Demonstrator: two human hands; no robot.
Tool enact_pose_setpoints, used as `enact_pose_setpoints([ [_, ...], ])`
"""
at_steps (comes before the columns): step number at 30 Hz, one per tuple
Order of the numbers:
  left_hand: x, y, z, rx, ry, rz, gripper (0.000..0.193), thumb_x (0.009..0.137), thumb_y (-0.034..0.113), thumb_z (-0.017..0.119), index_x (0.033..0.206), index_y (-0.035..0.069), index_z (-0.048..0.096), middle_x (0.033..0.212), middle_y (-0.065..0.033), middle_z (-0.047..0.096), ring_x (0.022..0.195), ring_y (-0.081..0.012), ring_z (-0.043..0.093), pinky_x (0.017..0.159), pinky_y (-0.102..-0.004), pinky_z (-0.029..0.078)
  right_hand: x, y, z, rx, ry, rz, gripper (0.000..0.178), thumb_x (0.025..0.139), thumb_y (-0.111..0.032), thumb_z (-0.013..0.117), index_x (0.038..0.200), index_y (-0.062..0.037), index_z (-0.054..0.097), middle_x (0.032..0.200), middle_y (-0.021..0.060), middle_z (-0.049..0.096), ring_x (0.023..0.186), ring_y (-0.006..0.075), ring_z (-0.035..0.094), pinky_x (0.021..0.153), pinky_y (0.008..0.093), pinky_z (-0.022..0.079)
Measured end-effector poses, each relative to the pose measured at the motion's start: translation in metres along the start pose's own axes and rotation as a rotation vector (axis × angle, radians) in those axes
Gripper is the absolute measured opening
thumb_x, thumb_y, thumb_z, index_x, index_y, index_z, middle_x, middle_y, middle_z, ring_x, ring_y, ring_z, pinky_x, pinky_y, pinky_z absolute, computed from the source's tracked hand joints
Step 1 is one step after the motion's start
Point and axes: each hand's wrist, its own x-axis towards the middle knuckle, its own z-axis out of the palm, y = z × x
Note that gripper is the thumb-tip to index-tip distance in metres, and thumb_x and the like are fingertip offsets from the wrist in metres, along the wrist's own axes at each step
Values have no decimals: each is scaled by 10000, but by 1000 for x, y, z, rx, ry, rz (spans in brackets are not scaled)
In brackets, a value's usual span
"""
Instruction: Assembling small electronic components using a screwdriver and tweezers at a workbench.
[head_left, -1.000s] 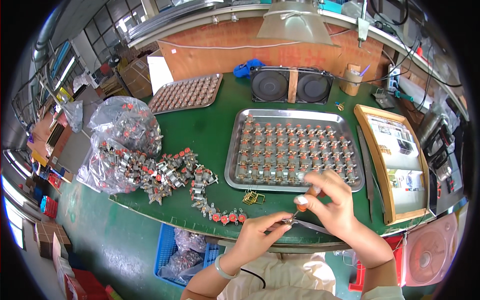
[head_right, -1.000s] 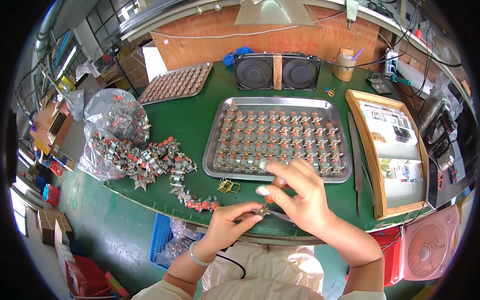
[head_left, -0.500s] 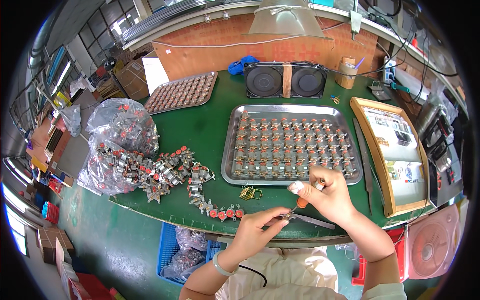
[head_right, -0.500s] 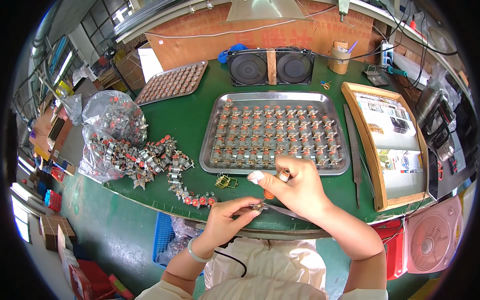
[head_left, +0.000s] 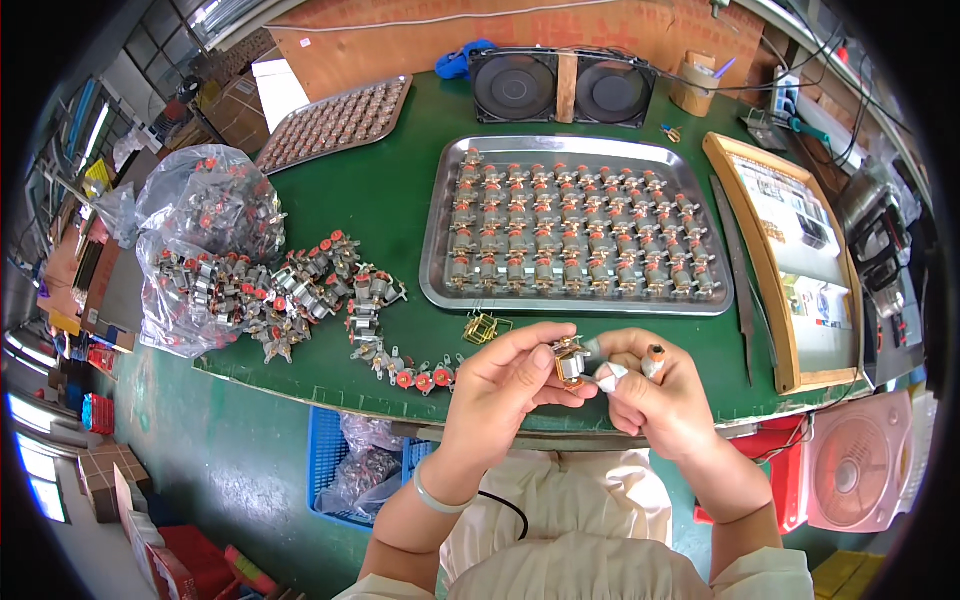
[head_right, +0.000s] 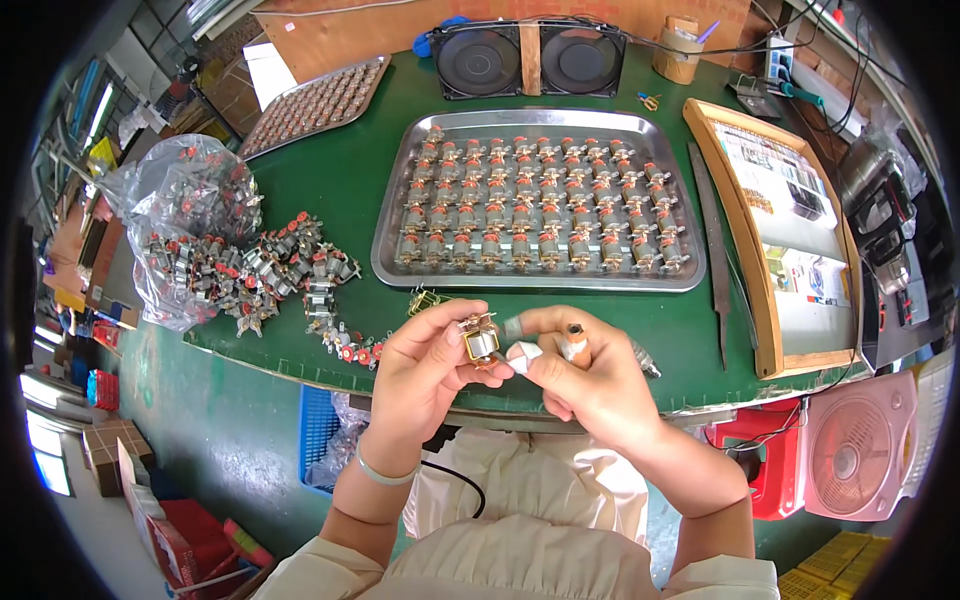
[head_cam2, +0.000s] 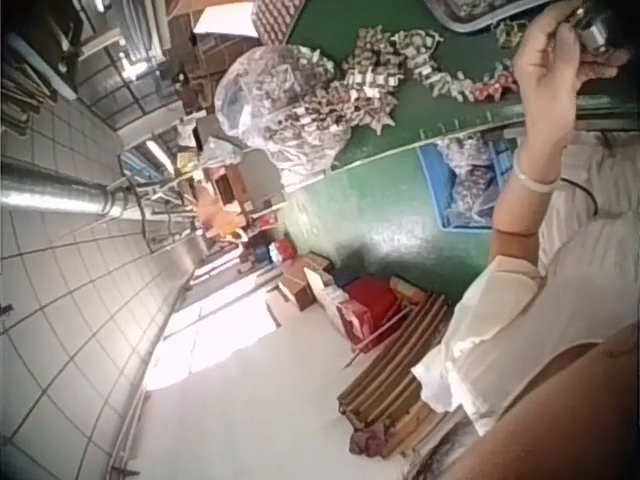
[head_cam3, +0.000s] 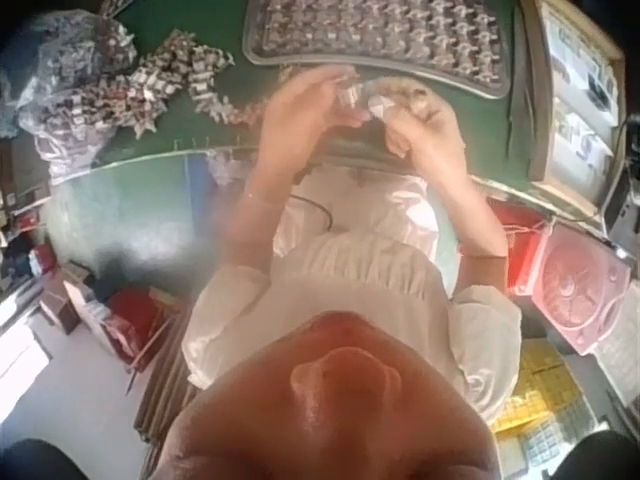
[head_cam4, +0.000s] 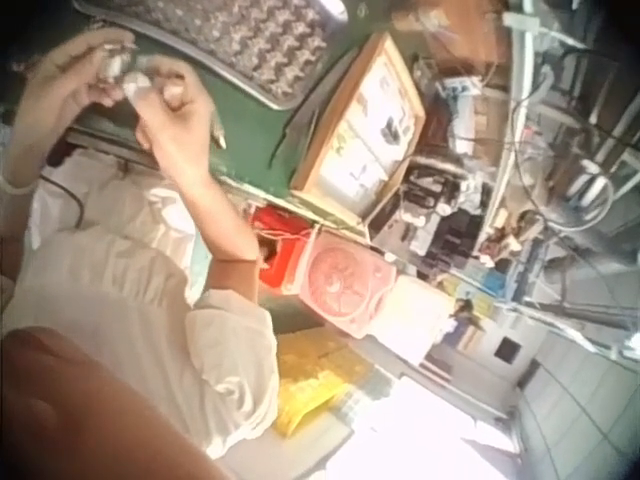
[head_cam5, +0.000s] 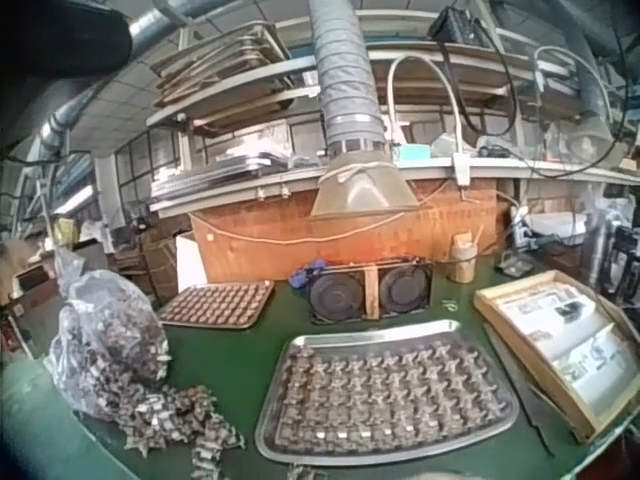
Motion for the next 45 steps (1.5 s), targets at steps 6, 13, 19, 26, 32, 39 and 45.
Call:
enact_pose_setpoints([
  [6, -1, -3, 4, -46, 25, -31, 287, 899, 144, 432, 1117, -39, 472, 939, -167, 592, 729, -260, 632, 624, -301, 546, 7, 11, 6, 299, 3, -213, 194, 817, -61, 566, 971, 34, 494, 641, 0, 497, 462, 26, 378, 379, 186, 311],
  [13, -1, -1, 5, -47, -22, -32, 294, 897, 156, 443, 1117, -35, 484, 932, -141, 591, 753, -239, 629, 648, -291, 541, 10, 16, 6, 281, 35, -284, 135, 811, -36, 559, 921, 30, 514, 683, 21, 541, 465, 31, 390, 380, 193, 333],
  [19, 0, 3, 6, -37, -36, -31, 310, 895, 163, 450, 1126, -42, 477, 955, -156, 586, 772, -247, 628, 661, -297, 540, 8, 15, 2, 279, 55, -284, 134, 802, -29, 567, 912, 31, 518, 672, 21, 534, 462, 38, 386, 380, 204, 335],
  [26, 0, 1, 3, 102, -59, 95, 374, 838, 130, 544, 1154, -49, 454, 1001, -214, 575, 794, -295, 626, 685, -334, 545, 2, 10, -8, 291, 102, -228, 180, 818, -90, 544, 943, 25, 487, 540, -4, 411, 446, 63, 367, 399, 224, 336],
  [32, 0, 3, 3, 86, -34, 106, 342, 843, 44, 520, 1166, -43, 451, 997, -159, 580, 860, -260, 611, 723, -300, 532, -6, -1, -13, 96, 33, -286, 273, 843, -207, 452, 956, 41, 478, 609, 41, 462, 500, 83, 422, 429, 224, 376],
  [39, 0, 1, 9, 32, 45, 145, 340, 851, 62, 514, 1169, -33, 445, 997, -160, 581, 854, -265, 613, 717, -296, 534, -11, -8, -13, -200, 51, -404, 293, 795, -199, 457, 932, 60, 470, 631, 51, 501, 518, 76, 457, 445, 218, 369],
  [45, 0, 0, 14, 5, 119, 176, 345, 856, 65, 507, 1180, -27, 435, 991, -160, 581, 859, -272, 612, 715, -301, 535, -14, -9, -24, -454, 116, -567, 274, 775, -220, 463, 771, 50, 507, 546, 39, 481, 477, 71, 430, 438, 216, 310],
])
